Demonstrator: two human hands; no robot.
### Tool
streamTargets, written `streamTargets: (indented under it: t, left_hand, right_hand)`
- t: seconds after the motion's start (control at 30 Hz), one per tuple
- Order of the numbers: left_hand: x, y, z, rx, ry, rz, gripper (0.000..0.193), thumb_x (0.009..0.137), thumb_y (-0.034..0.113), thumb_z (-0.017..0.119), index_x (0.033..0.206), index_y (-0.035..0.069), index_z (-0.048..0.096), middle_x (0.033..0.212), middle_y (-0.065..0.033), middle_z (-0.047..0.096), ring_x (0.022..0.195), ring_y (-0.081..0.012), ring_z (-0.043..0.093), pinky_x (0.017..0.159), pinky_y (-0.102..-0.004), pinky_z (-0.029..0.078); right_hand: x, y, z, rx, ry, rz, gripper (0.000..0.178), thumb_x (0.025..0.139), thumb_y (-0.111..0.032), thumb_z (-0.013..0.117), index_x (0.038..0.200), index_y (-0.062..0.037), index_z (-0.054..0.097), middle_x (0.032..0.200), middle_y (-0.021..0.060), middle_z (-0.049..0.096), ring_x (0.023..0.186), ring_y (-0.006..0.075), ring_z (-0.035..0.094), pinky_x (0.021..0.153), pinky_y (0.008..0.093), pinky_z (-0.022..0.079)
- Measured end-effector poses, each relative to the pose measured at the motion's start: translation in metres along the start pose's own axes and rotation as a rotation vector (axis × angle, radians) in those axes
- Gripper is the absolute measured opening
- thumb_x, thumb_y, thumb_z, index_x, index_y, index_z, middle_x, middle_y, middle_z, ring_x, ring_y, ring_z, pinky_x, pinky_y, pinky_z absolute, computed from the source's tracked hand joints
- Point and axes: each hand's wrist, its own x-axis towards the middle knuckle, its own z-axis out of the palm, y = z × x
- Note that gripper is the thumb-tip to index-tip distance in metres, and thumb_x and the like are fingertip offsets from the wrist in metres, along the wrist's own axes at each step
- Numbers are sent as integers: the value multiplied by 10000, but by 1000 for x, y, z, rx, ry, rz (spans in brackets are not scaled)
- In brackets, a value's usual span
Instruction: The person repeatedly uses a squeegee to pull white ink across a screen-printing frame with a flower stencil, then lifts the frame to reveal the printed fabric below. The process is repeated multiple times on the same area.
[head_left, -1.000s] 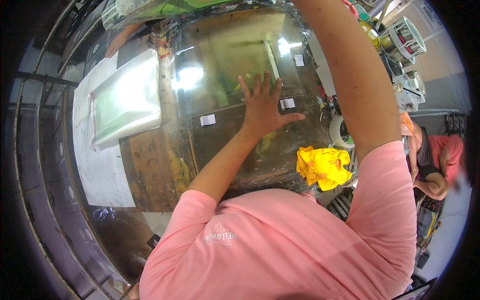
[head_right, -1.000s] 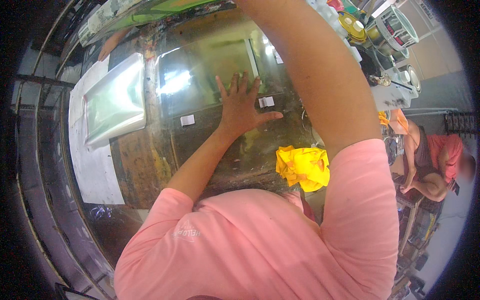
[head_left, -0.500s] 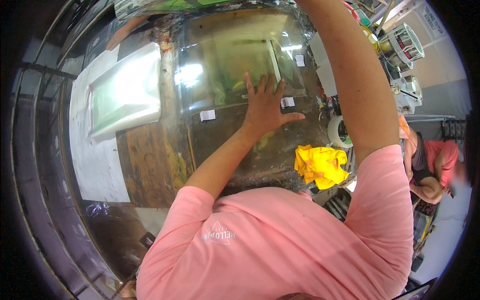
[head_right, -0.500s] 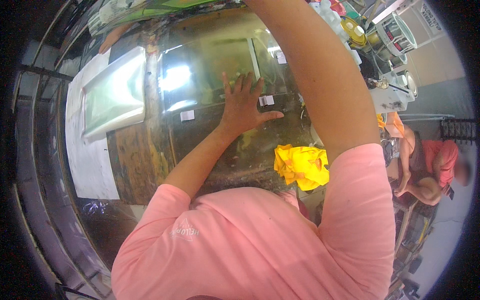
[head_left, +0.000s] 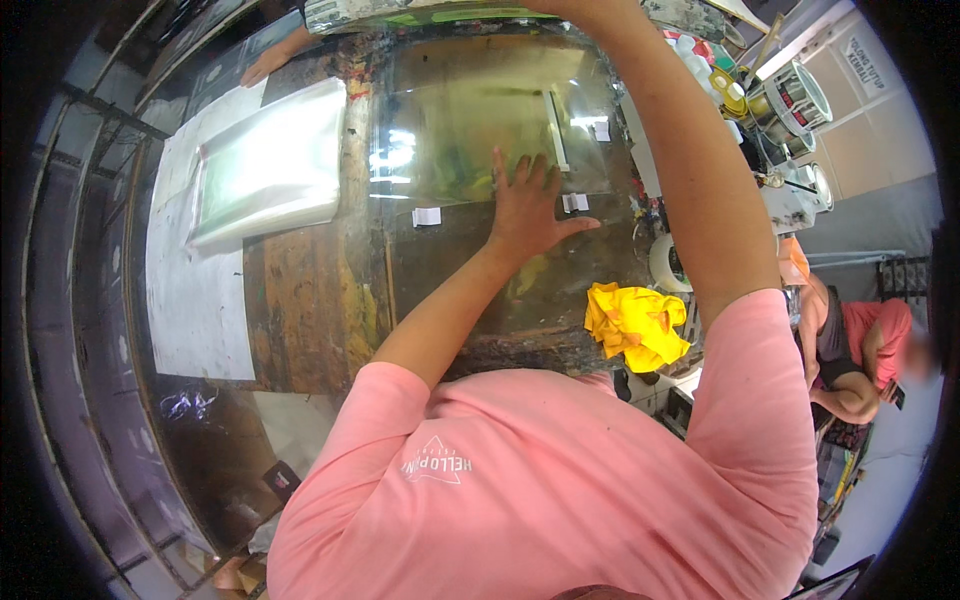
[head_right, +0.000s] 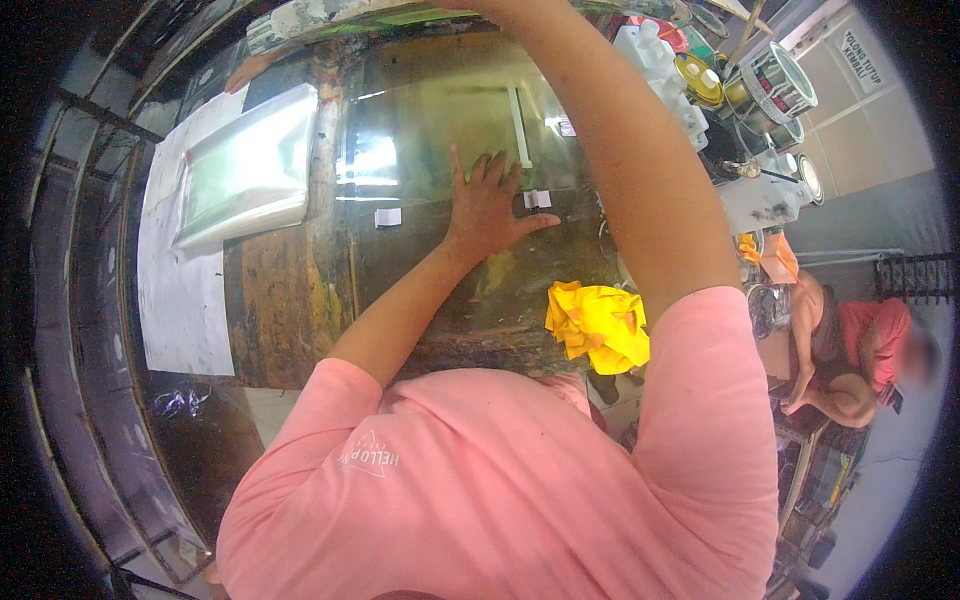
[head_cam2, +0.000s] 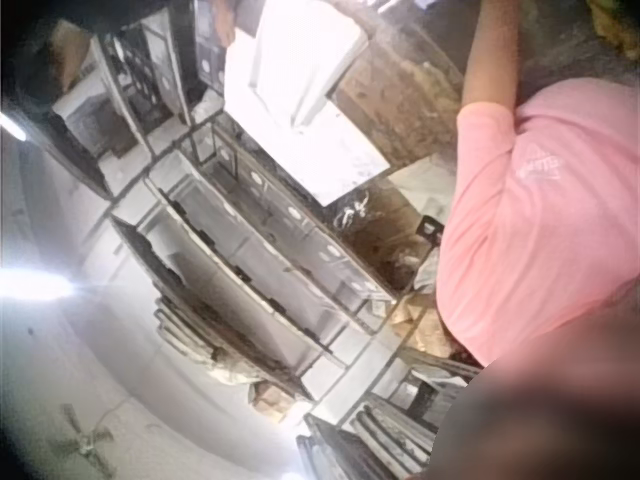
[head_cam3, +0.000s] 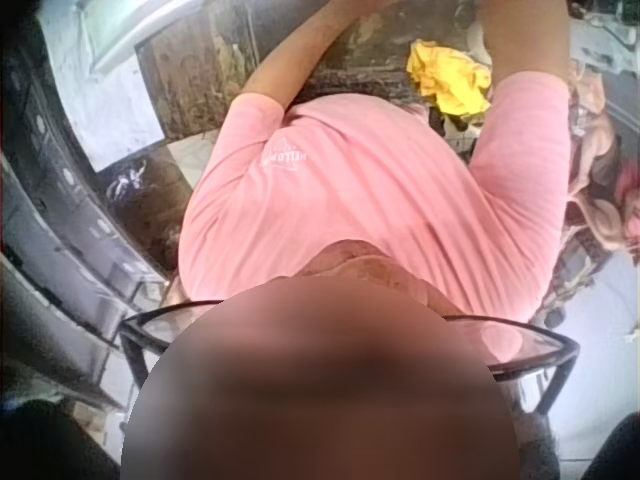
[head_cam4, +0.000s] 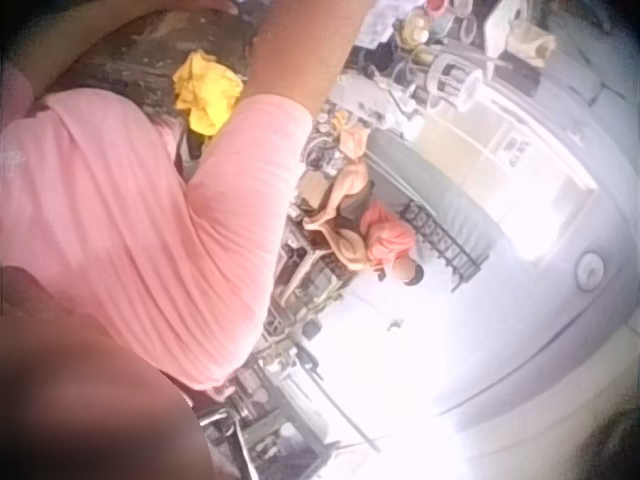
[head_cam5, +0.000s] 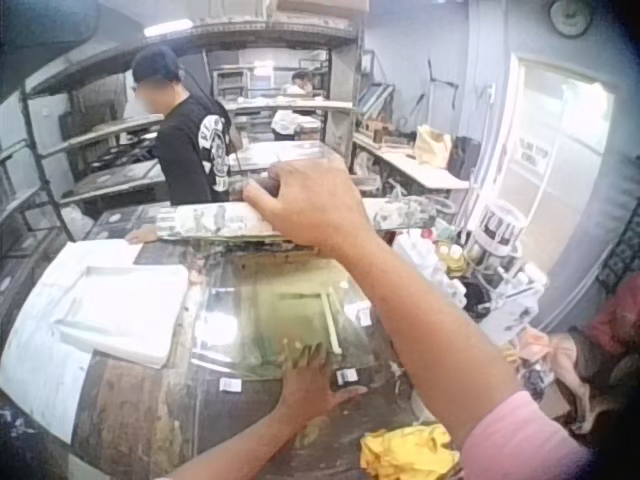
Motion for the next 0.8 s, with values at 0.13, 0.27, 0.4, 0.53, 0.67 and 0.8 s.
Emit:
streamTargets:
  t: [0.13,0.27,0.4,0.53,0.67,0.8]
  left_hand:
    - [-1,0,0,3,10,-6,1150,825,951,467,1428,-13,636,1511,-207,569,1457,-398,470,1244,-753,-2]
    - [-1,0,0,2,12,-11,1164,823,954,465,1427,-27,629,1501,-214,574,1450,-402,474,1246,-752,4]
    - [-1,-1,2,-1,49,-20,1167,833,949,463,1439,-37,616,1537,-234,542,1489,-414,438,1246,-748,7]
    - [1,-1,4,0,44,-43,1183,842,945,460,1469,-50,585,1606,-255,472,1540,-424,380,1244,-744,-2]
    - [3,0,5,-2,28,-84,1210,837,951,457,1494,-60,554,1631,-264,442,1555,-428,362,1233,-757,-10]
    - [3,-2,6,-22,16,-76,1213,828,950,476,1493,-63,551,1610,-271,465,1549,-432,373,1223,-771,-17]
  right_hand:
    - [-4,-4,-1,-10,-2,26,545,940,-500,564,794,-22,781,836,227,753,882,391,736,919,508,510]
    - [-6,-6,-2,-15,30,-7,538,935,-497,572,801,-21,784,822,231,748,844,401,734,885,518,523]
    - [-6,-5,-2,32,-13,46,548,941,-500,563,803,-19,789,803,228,745,811,406,728,886,530,522]
    - [-4,-2,-1,-7,4,10,570,949,-500,548,792,-6,784,803,234,744,810,410,729,877,522,527]
    - [-1,0,2,-64,43,-12,590,955,-505,538,786,6,778,805,247,743,815,416,730,854,517,533]
    - [1,2,3,-50,19,9,612,966,-521,525,790,9,775,805,251,743,826,415,731,860,523,528]
